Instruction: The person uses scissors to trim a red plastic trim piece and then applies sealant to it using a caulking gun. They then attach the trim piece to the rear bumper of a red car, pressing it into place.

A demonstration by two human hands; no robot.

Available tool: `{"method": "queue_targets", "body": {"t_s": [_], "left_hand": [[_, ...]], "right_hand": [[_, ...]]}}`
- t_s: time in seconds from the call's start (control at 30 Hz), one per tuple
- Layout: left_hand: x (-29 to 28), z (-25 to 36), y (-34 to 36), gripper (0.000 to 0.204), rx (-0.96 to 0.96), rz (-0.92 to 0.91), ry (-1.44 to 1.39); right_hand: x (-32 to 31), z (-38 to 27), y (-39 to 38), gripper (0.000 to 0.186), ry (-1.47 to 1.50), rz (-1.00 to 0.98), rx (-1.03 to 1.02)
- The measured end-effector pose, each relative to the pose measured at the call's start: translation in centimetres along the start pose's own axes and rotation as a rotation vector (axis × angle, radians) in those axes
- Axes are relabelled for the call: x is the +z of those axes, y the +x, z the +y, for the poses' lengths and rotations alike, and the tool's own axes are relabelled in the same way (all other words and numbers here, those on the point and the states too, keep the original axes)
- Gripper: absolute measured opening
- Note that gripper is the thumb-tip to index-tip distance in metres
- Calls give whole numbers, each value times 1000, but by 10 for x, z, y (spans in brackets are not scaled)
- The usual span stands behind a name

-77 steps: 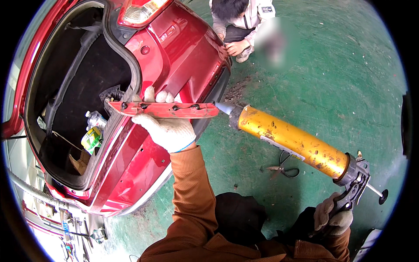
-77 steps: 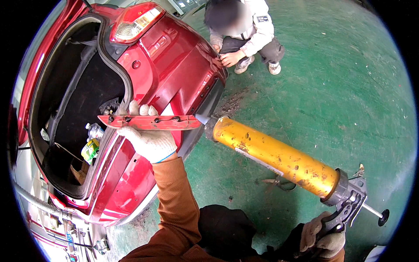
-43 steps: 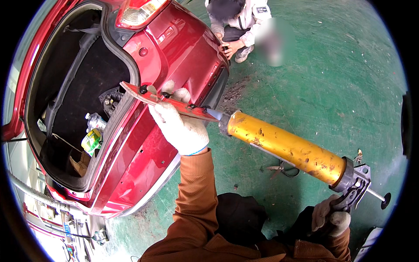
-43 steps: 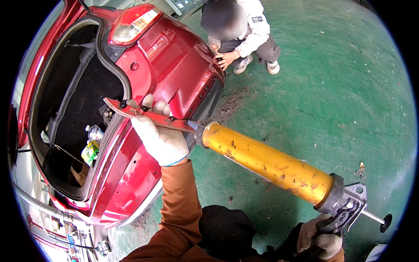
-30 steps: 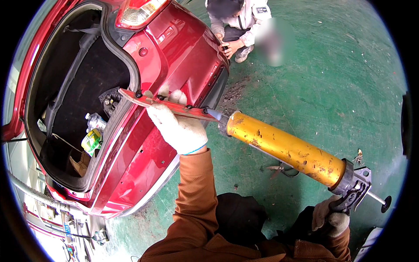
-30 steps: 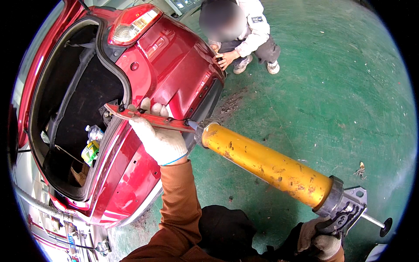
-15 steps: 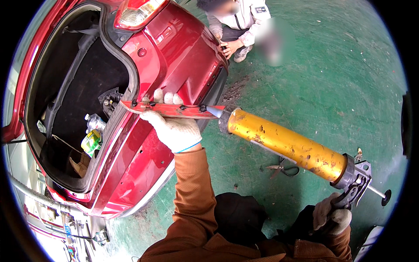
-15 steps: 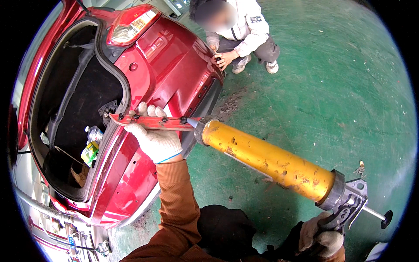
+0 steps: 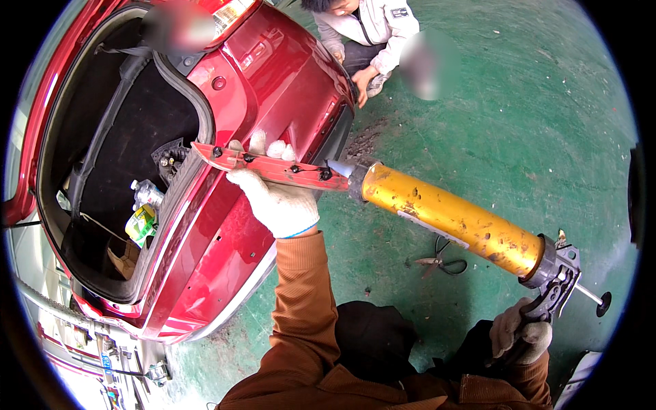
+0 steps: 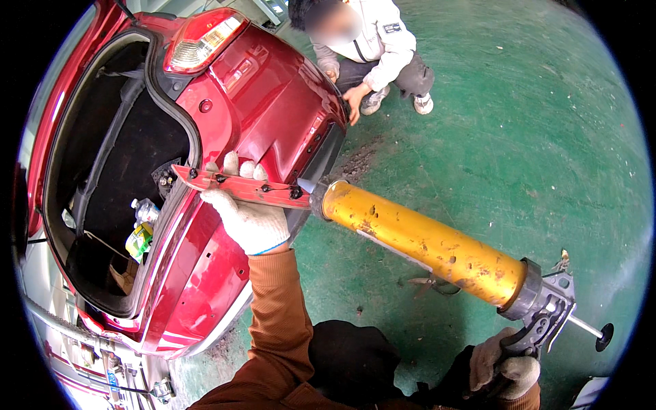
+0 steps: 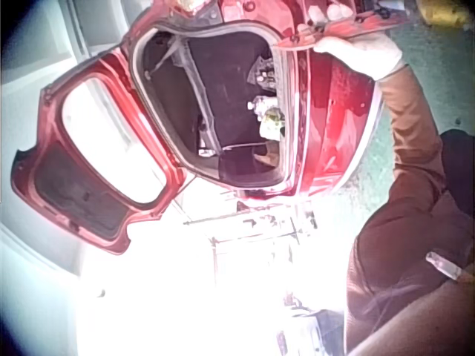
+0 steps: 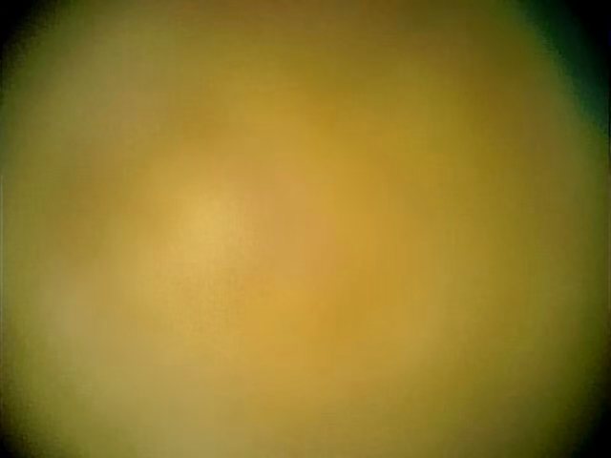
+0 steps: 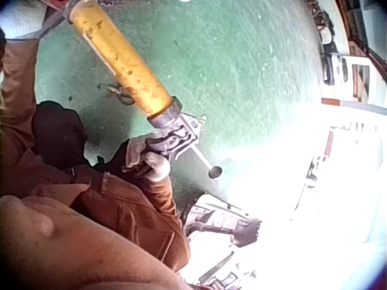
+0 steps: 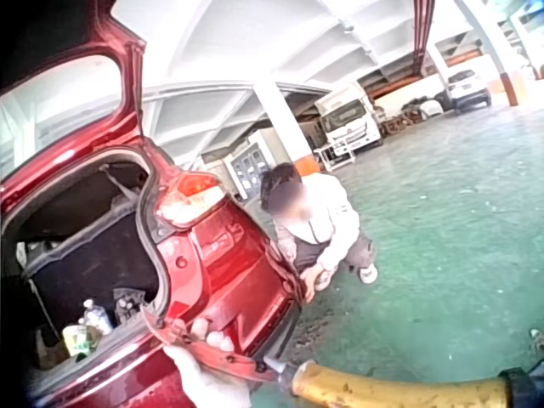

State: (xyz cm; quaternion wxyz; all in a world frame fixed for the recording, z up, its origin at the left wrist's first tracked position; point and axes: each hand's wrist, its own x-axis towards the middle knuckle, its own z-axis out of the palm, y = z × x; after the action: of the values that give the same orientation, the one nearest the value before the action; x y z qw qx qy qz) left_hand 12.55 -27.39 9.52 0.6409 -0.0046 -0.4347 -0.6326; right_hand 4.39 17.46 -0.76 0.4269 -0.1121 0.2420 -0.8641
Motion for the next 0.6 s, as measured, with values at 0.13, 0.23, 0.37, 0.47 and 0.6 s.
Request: {"method": "queue_targets", "body": {"t_s": [0.13,0.23,0.37,0.47,0.6], "left_hand": [[-2,-4,-3,71,-5,13,36],[-5,-7,-1,70,-15,-21,-7],[-12,-8,-1,68,-30,-71,-47],[-13,-10,-1,66,-66,-78,-92],[-15,-22,1,66,-192,-99,-255]], "right_hand": [[-5,2,-3,27,21,18,-10],[-4,3,-3,29,28,5,-38],[-11,4,-1,30,19,-55,-19],[-12,7,0,29,55,-65,-40],[-11,3,-8,34,149,19,-85]]}}
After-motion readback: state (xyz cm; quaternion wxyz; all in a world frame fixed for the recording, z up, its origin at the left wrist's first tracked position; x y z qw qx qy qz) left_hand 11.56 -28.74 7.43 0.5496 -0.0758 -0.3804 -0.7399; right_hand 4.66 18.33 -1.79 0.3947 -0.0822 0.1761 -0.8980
